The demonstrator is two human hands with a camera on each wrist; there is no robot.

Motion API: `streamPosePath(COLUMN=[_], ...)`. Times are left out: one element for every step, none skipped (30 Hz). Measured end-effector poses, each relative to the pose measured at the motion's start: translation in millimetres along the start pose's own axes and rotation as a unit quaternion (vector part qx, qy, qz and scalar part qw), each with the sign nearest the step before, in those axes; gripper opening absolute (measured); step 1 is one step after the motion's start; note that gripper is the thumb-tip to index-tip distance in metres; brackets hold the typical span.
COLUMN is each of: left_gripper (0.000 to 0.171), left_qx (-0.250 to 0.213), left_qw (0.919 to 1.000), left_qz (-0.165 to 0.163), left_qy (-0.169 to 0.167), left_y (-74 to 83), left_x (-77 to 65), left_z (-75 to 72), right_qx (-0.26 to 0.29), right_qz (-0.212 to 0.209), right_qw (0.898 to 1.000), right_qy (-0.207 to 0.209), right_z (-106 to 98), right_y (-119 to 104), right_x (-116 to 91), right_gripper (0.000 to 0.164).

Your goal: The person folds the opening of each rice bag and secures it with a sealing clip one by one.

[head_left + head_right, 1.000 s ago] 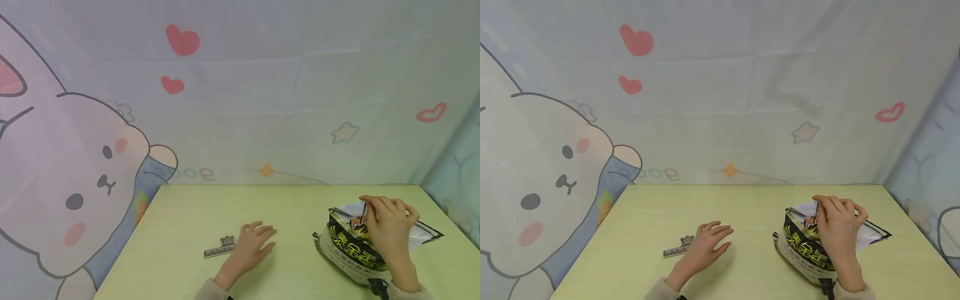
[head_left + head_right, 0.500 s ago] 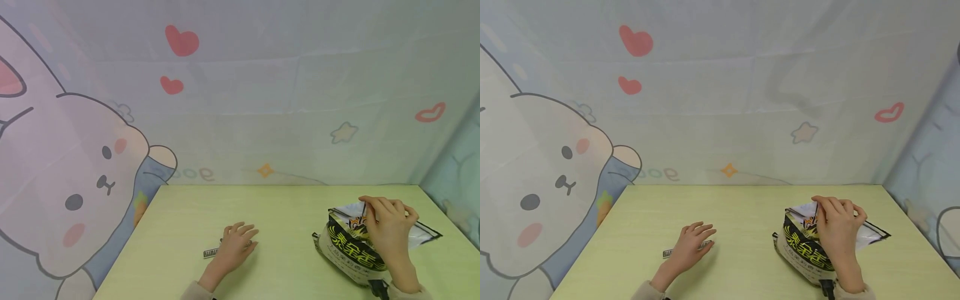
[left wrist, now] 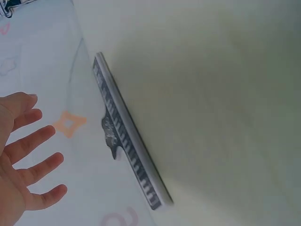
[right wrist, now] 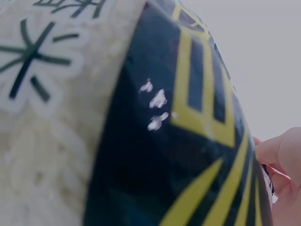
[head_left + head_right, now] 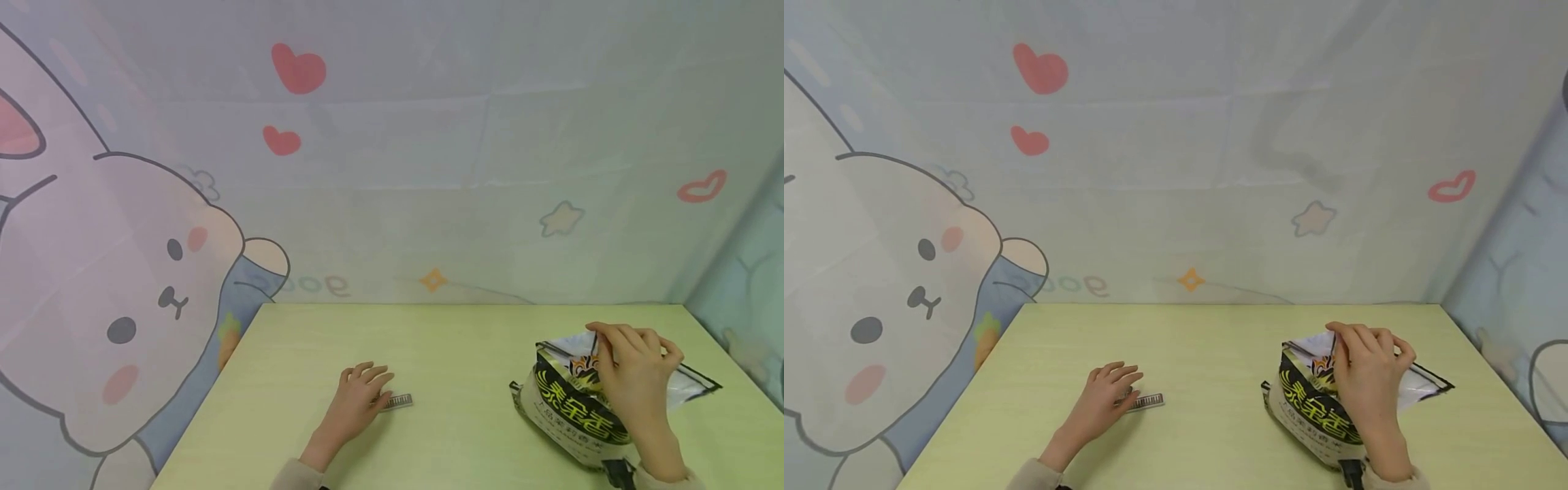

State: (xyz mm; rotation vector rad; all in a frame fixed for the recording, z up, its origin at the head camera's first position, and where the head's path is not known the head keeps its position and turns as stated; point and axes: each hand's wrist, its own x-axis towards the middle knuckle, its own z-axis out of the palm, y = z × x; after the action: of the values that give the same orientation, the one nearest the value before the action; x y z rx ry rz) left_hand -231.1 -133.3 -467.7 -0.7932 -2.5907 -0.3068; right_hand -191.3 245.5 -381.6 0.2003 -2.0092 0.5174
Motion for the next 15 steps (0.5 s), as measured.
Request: streamPosePath(left_gripper=[0.027, 0.027, 0.027, 0.027, 0.027, 0.028, 0.028, 0.029, 0.030, 0.030, 0.031, 0.032, 0.033, 0.033, 0.034], left_qx=[0.001, 0.002, 0.001, 0.003, 0.003, 0.002, 0.001, -0.002, -0.005, -0.010, -0.016, -0.022, -0.028, -0.034, -0.040], left_qw=[1.0000, 1.0000, 1.0000, 1.0000, 1.0000, 1.0000, 1.0000, 0.9999, 0.9999, 0.9998, 0.9996, 0.9994, 0.9990, 0.9985, 0.9980], left_qz=[0.000, 0.000, -0.001, -0.002, -0.004, -0.007, -0.009, -0.012, -0.014, -0.018, -0.022, -0.027, -0.034, -0.041, -0.048], left_qy=[0.002, 0.004, 0.006, 0.006, 0.006, 0.005, 0.003, 0.002, 0.001, -0.001, -0.003, -0.005, -0.008, -0.009, -0.011], left_y=[-1.6, -3.1, -4.5, -5.7, -6.8, -7.7, -8.8, -9.9, -11.1, -12.4, -13.9, -15.5, -17.5, -19.5, -21.7], left_x=[-1.1, -2.3, -3.4, -4.5, -5.5, -6.4, -7.1, -7.7, -8.0, -8.3, -8.5, -8.6, -8.9, -9.0, -9.2], left_z=[0.4, 0.9, 1.3, 1.5, 1.5, 1.4, 1.2, 1.2, 0.9, 0.4, 0.0, -0.6, -1.0, -1.5, -2.2], right_qx=[0.001, 0.002, 0.003, 0.003, 0.004, 0.003, 0.002, 0.001, 0.000, -0.002, -0.003, -0.004, -0.004, -0.004, -0.003], right_qz=[-0.001, -0.002, -0.002, -0.003, -0.003, -0.004, -0.004, -0.004, -0.003, -0.003, -0.002, -0.002, -0.001, -0.001, -0.001], right_qw=[1.000, 1.000, 1.000, 1.000, 1.000, 1.000, 1.000, 1.000, 1.000, 1.000, 1.000, 1.000, 1.000, 1.000, 1.000], right_qy=[0.001, 0.002, 0.004, 0.005, 0.005, 0.005, 0.004, 0.003, 0.002, 0.000, 0.000, -0.001, -0.003, -0.004, -0.004], right_z=[0, 0, 0, 0, 0, 0, 0, 0, 0, -1, -1, -1, -1, -1, -2], right_y=[0, 0, 0, 0, 0, 1, 1, 1, 1, 0, 0, 0, 0, 0, -1], right_x=[0, 0, 0, 0, -1, -1, -1, 0, 0, 0, 0, 0, 1, 1, 1], right_gripper=[0.015, 0.015, 0.015, 0.014, 0.014, 0.015, 0.015, 0.015, 0.015, 0.015, 0.015, 0.015, 0.015, 0.015, 0.015])
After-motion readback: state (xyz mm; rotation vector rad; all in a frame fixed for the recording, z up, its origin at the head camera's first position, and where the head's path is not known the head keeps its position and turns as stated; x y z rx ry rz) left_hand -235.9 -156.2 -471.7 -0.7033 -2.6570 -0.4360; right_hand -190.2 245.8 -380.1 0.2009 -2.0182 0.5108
